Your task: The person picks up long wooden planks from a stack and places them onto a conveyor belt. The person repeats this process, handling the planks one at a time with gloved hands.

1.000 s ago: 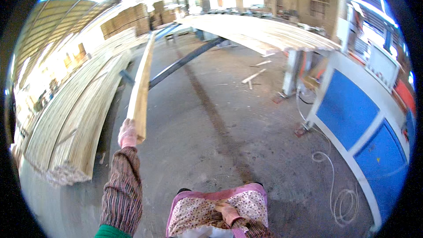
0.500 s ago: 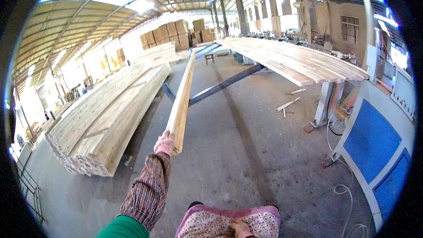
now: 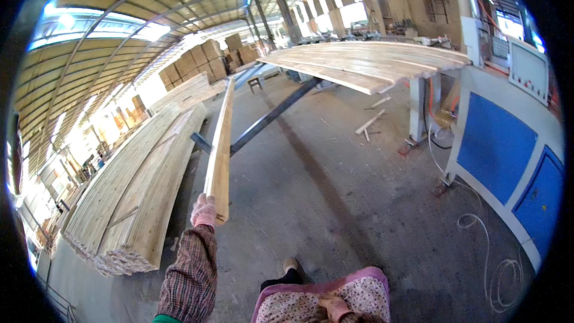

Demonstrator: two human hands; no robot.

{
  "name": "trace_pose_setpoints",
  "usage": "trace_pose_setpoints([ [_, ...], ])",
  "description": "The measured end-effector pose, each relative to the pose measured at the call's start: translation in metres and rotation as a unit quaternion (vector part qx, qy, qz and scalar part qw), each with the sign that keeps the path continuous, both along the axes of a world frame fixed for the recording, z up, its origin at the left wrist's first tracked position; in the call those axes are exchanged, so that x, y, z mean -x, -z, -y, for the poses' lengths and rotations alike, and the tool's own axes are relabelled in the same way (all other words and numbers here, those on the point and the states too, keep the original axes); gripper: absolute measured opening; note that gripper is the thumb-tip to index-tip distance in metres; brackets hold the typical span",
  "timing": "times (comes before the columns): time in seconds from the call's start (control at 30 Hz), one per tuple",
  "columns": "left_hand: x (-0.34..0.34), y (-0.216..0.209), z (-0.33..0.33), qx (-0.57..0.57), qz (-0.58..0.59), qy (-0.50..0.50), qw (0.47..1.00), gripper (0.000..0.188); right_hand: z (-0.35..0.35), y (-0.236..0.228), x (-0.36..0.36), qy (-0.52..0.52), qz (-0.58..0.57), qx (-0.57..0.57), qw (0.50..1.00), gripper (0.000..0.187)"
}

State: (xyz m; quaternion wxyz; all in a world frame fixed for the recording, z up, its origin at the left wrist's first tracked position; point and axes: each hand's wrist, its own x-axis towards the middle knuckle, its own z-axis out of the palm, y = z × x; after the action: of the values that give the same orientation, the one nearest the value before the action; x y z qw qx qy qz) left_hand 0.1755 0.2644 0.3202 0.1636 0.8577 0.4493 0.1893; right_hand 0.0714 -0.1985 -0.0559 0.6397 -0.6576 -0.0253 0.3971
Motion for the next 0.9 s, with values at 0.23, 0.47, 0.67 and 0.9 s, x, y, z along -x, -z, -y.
trace_pose_setpoints([
  [0.23, -0.007, -0.004, 0.092, -0.304, 0.034, 0.153, 0.940, 0.090, -0.004, -0.027, 0.003, 0.039, -0.106, 0.002, 0.994, 0.037],
  [0.47, -0.080, -0.052, 0.230, -0.320, 0.118, 0.349, 0.873, 0.095, -0.006, -0.006, 0.006, 0.081, -0.003, -0.074, 0.994, 0.034],
  [0.67, -0.150, -0.103, 0.338, -0.391, 0.196, 0.444, 0.782, 0.105, -0.024, 0.027, -0.002, 0.091, 0.135, -0.145, 0.976, 0.038],
  [0.9, -0.183, -0.133, 0.385, -0.416, -0.058, 0.378, 0.825, 0.111, -0.003, 0.037, 0.001, 0.069, 0.258, -0.075, 0.961, 0.039],
])
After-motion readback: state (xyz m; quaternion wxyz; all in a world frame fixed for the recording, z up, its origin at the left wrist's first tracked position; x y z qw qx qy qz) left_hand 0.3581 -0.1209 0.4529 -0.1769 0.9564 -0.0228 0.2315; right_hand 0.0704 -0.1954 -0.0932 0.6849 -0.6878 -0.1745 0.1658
